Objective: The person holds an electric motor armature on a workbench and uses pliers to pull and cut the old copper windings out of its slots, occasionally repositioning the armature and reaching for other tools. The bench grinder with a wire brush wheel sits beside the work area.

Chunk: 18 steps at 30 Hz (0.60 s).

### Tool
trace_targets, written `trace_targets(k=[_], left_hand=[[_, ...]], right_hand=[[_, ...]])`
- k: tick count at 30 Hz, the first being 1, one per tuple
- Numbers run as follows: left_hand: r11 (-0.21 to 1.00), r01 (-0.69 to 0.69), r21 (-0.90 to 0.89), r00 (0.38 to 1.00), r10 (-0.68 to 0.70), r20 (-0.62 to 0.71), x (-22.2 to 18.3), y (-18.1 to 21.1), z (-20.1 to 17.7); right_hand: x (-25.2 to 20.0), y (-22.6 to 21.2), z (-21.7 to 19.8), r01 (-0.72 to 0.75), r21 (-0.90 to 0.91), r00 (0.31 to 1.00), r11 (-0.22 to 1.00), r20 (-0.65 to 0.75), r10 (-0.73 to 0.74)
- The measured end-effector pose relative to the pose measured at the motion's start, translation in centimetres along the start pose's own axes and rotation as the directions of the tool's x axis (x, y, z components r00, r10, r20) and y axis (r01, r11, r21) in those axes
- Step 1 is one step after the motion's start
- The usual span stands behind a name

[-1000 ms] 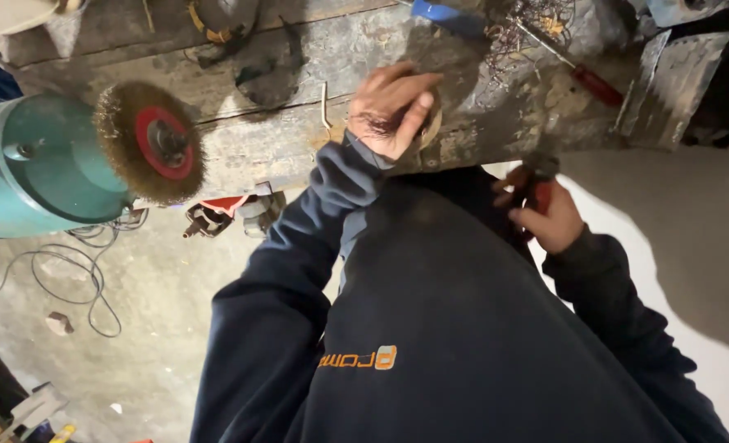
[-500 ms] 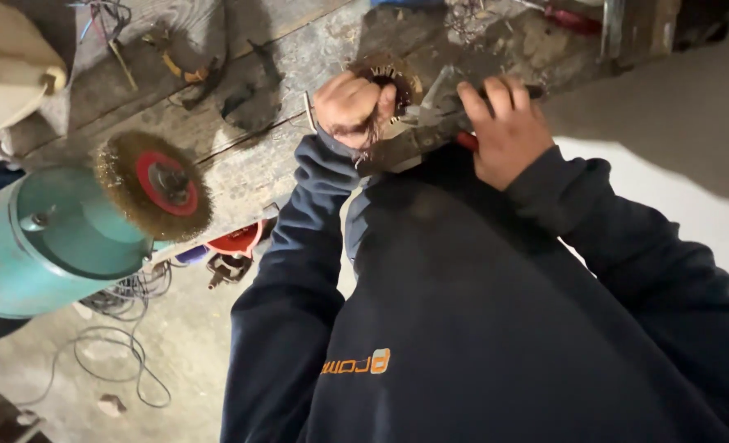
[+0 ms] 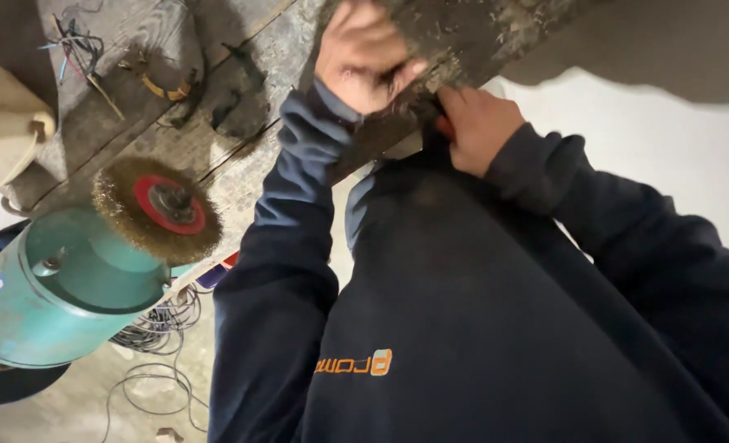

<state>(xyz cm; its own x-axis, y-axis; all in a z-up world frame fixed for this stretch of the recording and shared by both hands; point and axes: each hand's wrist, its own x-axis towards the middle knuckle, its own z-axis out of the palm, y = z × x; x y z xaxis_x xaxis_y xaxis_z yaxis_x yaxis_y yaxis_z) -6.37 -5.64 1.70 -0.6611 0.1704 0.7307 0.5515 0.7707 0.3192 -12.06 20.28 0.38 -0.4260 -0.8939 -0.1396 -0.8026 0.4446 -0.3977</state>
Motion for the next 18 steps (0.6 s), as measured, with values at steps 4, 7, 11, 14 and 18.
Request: trace_targets(k=[4, 7, 11, 14, 18], left_hand=[[0.945, 0.262, -0.196, 0.962, -0.271, -0.023, -0.8, 0.5, 1.0], [0.712, 0.693, -0.114, 0.721, -0.682, 0.126, -2.3, -0.2, 2.5], [0.633, 0.771, -0.066, 0.637, -0.765, 0.095, -2.6, -0.2, 3.3], [0.597, 0.802, -0.010, 0.596, -0.802, -0.040, -2.8, -0.1, 4.1], [0.587, 0.809, 0.025, 0.587, -0.806, -0.073, -2.2, 0.5, 4.5]], right_hand=[[2.4, 5.1, 1.3, 0.092, 0.200, 0.967, 0.976, 0.215, -0.135], [4.3, 8.1, 2.9, -0.294, 0.759, 0.743, 0.582, 0.564, -0.361], [5.1, 7.0, 1.8, -0.644, 0.759, 0.606, 0.093, 0.581, -0.542], [4.5, 8.2, 2.0, -0.507, 0.812, 0.655, 0.290, 0.581, -0.483], [2.4, 6.0, -2.0, 0.090, 0.074, 0.944, 0.993, 0.312, -0.109]])
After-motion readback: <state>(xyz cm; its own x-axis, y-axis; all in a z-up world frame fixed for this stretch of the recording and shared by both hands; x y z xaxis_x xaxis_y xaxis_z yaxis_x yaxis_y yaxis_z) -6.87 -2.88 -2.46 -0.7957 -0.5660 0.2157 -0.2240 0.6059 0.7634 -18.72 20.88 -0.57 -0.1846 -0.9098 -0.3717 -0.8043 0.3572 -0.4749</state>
